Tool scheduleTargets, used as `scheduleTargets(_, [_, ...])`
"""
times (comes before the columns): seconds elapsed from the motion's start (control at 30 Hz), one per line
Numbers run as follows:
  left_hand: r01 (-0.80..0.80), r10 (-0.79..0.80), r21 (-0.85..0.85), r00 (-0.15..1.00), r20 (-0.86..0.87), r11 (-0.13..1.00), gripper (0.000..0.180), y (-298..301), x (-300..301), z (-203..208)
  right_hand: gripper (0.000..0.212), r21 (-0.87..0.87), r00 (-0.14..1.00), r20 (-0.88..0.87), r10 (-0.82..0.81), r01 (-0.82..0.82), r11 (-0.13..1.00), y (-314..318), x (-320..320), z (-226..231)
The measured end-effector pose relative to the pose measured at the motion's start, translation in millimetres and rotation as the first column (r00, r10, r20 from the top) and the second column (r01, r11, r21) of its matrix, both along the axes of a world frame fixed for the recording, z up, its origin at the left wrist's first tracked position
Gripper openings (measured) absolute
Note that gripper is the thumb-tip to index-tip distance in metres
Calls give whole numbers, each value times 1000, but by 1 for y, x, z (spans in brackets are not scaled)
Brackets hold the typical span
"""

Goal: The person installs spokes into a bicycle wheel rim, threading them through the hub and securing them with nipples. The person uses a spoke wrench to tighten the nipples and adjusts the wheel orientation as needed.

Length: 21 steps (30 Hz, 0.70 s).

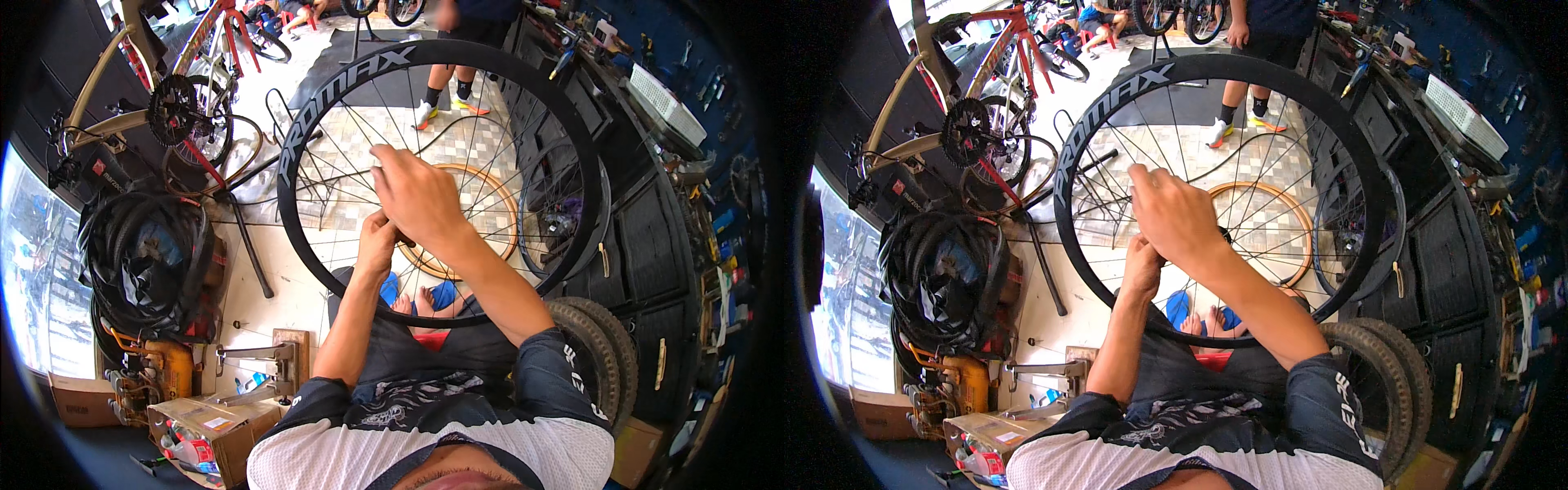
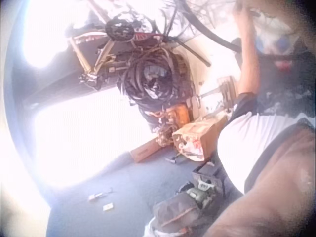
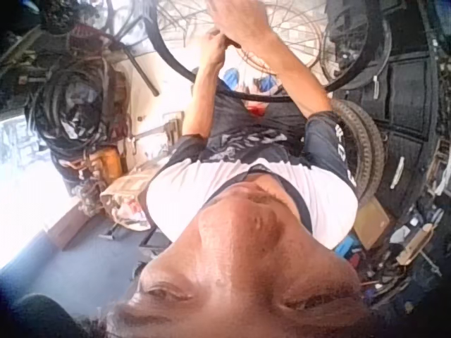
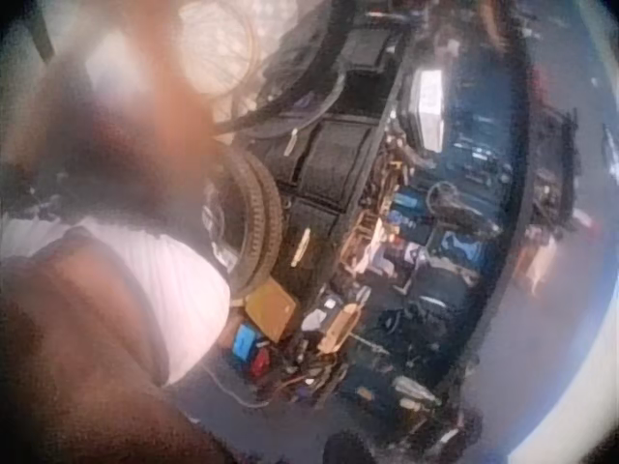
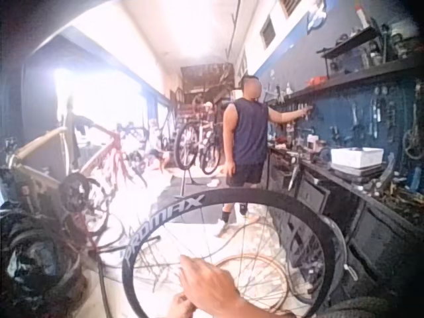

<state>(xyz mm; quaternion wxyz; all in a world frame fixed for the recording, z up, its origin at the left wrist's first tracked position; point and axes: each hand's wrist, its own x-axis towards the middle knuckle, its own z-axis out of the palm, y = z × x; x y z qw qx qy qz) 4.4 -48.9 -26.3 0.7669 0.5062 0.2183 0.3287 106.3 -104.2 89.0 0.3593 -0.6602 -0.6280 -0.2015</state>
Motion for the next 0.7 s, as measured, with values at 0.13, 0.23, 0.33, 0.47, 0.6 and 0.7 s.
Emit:
scheduleTargets(0.13, [-66,66,-13,998,13,998,18,-5,7,-1,38,-122,982,94,-165,176,977,50,-6,-4])
scheduleTargets(0.23, [-62,62,28,998,8,998,21,0,10,-16,47,-123,982,38,-183,186,975,64,-8,2])
scheduleTargets(0.33, [-29,29,61,1000,2,998,18,0,10,-11,49,-144,977,108,-184,198,970,67,-2,2])
scheduleTargets(0.47, [-26,25,74,1000,9,997,19,0,19,-11,33,-142,987,-10,-162,159,977,66,9,8])
scheduleTargets(0.6, [-35,36,127,999,1,991,23,1,27,-22,28,-46,983,-108,-150,146,988,61,16,5])
scheduleTargets(0.7, [-26,26,151,1000,4,988,26,5,20,-19,28,101,976,-210,-50,72,992,44,13,14])
